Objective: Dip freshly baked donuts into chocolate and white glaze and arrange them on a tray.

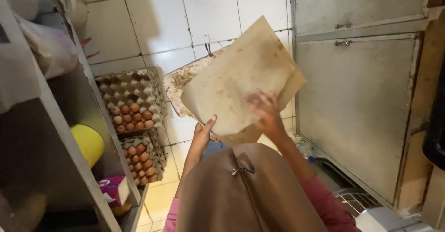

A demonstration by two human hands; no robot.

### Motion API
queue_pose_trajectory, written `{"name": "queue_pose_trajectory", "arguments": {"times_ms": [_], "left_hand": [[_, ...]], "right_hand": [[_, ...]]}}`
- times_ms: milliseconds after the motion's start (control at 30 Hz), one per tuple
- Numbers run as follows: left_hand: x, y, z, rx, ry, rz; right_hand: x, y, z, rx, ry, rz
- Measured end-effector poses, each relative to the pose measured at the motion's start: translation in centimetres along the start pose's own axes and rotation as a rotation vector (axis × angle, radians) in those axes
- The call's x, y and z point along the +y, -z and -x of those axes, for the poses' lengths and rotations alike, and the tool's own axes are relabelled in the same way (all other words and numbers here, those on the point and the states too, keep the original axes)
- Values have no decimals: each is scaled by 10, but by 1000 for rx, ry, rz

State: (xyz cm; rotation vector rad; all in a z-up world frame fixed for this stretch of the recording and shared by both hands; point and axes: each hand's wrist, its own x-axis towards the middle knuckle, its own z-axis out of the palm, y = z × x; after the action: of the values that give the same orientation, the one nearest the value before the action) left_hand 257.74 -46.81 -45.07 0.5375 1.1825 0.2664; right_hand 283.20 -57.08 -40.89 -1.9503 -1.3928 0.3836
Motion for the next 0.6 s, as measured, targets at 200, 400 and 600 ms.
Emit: {"name": "queue_pose_trajectory", "arguments": {"times_ms": [200, 400, 600], "left_hand": [[-73, 37, -25, -70, -32, -55], [-83, 47, -9, -186, 26, -157], [-83, 65, -17, -256, 97, -277]], "right_hand": [[-41, 26, -6, -371, -64, -36], [57, 64, -29, -46, -517, 22], [97, 79, -2, -109, -893, -92]]}}
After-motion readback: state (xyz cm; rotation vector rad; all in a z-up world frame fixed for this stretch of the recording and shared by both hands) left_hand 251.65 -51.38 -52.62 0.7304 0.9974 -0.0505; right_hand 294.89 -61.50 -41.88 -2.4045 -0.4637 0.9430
